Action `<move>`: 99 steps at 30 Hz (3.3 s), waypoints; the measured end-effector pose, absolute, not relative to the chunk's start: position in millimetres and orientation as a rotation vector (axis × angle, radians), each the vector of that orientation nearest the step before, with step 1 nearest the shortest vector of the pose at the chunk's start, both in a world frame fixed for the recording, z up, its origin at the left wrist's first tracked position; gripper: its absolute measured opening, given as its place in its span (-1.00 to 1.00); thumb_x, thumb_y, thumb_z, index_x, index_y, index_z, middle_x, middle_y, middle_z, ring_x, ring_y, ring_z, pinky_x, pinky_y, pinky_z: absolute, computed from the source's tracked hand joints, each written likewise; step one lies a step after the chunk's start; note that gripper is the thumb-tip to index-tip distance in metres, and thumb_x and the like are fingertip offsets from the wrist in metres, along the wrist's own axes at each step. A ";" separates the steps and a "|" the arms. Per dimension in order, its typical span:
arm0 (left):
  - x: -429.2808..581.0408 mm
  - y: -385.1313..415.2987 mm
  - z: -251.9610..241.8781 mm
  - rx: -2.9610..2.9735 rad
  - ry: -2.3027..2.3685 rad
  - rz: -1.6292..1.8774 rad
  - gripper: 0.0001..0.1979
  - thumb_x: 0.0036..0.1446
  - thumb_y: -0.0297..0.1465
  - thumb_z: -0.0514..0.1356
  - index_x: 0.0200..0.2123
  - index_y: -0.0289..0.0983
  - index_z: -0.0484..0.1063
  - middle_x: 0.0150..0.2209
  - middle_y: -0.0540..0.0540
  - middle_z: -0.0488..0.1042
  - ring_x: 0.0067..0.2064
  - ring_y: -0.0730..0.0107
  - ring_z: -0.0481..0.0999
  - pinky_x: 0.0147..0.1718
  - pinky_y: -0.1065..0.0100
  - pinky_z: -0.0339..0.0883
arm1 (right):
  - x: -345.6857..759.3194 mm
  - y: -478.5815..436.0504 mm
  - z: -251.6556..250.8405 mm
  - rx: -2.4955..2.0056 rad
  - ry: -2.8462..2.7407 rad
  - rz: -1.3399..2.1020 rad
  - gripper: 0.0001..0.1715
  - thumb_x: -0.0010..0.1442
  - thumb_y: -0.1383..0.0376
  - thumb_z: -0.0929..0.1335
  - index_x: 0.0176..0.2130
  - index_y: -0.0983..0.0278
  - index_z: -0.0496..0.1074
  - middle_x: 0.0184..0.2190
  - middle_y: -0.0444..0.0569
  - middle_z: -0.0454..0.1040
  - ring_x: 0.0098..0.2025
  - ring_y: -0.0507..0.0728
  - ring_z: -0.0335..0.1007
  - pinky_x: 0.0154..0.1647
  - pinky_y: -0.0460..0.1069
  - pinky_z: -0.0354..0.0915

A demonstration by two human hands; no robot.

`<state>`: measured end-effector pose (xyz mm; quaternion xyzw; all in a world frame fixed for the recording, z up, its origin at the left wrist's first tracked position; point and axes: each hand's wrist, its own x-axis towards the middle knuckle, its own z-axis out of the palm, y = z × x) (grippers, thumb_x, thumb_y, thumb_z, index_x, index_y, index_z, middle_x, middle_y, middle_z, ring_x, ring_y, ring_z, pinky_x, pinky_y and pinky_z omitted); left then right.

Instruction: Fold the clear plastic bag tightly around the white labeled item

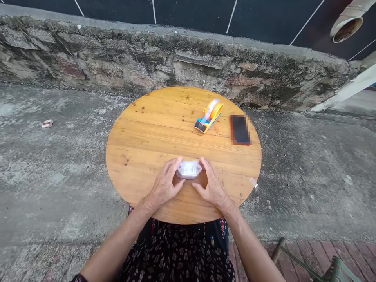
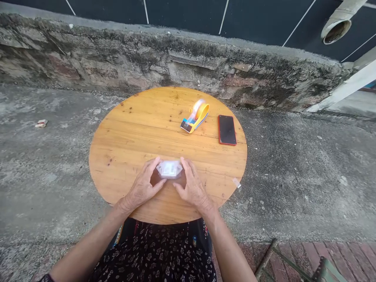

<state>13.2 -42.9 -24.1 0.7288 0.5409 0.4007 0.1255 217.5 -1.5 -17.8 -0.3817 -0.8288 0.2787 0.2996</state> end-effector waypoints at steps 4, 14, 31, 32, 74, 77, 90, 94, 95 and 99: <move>12.7 -51.6 -25.1 2.161 1.554 1.177 -0.18 0.13 -0.46 0.20 0.35 -0.11 -0.17 0.16 -0.26 0.27 0.18 0.03 0.30 0.11 -0.03 0.29 | 219.5 -7.9 -23.1 -1.026 -2.169 0.750 0.04 0.12 0.34 0.39 0.37 0.12 -0.22 0.26 0.12 0.14 0.27 0.30 0.12 0.27 0.30 0.14; 13.0 -55.1 -22.3 2.091 1.532 1.124 -0.36 0.19 -0.40 0.17 0.30 -0.10 0.05 0.18 -0.21 0.25 0.21 0.07 0.29 0.18 0.02 0.24 | 217.2 -12.5 -18.8 -0.983 -2.200 0.654 -0.22 0.20 0.31 0.35 0.32 0.04 0.03 0.23 0.05 0.18 0.27 0.27 0.11 0.27 0.25 0.15; 11.6 -49.1 -22.1 2.123 1.531 1.162 -0.40 0.19 -0.41 0.19 0.27 -0.14 0.11 0.13 -0.20 0.35 0.15 0.14 0.35 0.13 0.03 0.30 | 219.2 -13.0 -2.8 -1.056 -2.388 0.391 -0.20 0.17 0.23 0.36 0.31 0.22 0.04 0.26 0.15 0.16 0.24 0.33 0.14 0.18 0.28 0.20; 11.8 -48.6 -21.8 2.124 1.530 1.166 -0.40 0.19 -0.41 0.19 0.27 -0.14 0.12 0.13 -0.20 0.35 0.15 0.14 0.35 0.13 0.03 0.30 | 219.3 -12.7 -0.1 -1.060 -2.418 0.376 -0.22 0.17 0.24 0.36 0.30 0.22 0.07 0.27 0.15 0.15 0.23 0.33 0.14 0.17 0.28 0.20; 7.0 -16.6 -11.7 1.407 1.591 1.134 -0.53 0.13 -0.20 0.19 0.08 -0.27 0.38 -0.09 -0.16 0.46 -0.28 0.36 0.47 -0.31 0.31 0.40 | 212.8 30.8 20.1 -0.933 -2.242 0.434 -0.69 0.20 0.36 0.34 -0.04 0.17 0.45 0.04 0.04 0.38 0.08 0.20 0.33 0.11 0.18 0.31; 8.0 -16.1 -15.7 1.391 1.573 1.186 -0.55 0.14 -0.20 0.20 0.06 -0.25 0.39 -0.12 -0.14 0.47 -0.30 0.39 0.46 -0.32 0.33 0.41 | 210.7 39.2 28.6 -0.919 -2.316 0.400 -0.73 0.22 0.38 0.32 -0.08 0.16 0.48 -0.03 0.02 0.44 0.02 0.20 0.37 0.05 0.17 0.33; 12.8 -18.4 -10.5 1.421 1.617 1.198 -0.59 0.15 -0.25 0.20 0.04 -0.29 0.39 -0.18 -0.11 0.47 -0.33 0.42 0.44 -0.36 0.37 0.37 | 191.2 59.7 34.7 -0.842 -2.543 0.331 -0.83 0.23 0.25 0.37 -0.17 0.23 0.52 -0.15 -0.01 0.50 -0.14 0.16 0.37 -0.12 0.06 0.24; 13.5 -19.3 -10.7 1.431 1.636 1.198 -0.61 0.15 -0.26 0.20 0.03 -0.26 0.40 -0.21 -0.09 0.48 -0.35 0.43 0.45 -0.32 0.35 0.39 | 189.9 60.2 35.4 -0.824 -2.579 0.228 -0.84 0.28 0.26 0.33 -0.22 0.19 0.53 -0.19 -0.04 0.52 -0.17 0.15 0.37 -0.15 0.07 0.18; 13.6 -19.4 -10.5 1.429 1.640 1.199 -0.61 0.15 -0.26 0.20 0.03 -0.26 0.40 -0.21 -0.09 0.48 -0.35 0.42 0.45 -0.31 0.34 0.39 | 189.6 59.8 35.5 -0.815 -2.580 0.204 -0.83 0.29 0.27 0.32 -0.22 0.19 0.53 -0.19 -0.04 0.53 -0.17 0.15 0.37 -0.15 0.08 0.16; 14.0 -20.0 -10.5 1.426 1.638 1.215 -0.60 0.14 -0.26 0.21 0.03 -0.27 0.40 -0.22 -0.08 0.48 -0.34 0.42 0.45 -0.29 0.34 0.40 | 188.9 58.2 35.3 -0.793 -2.565 0.196 -0.80 0.32 0.30 0.28 -0.24 0.22 0.51 -0.19 -0.04 0.55 -0.16 0.15 0.40 -0.13 0.09 0.16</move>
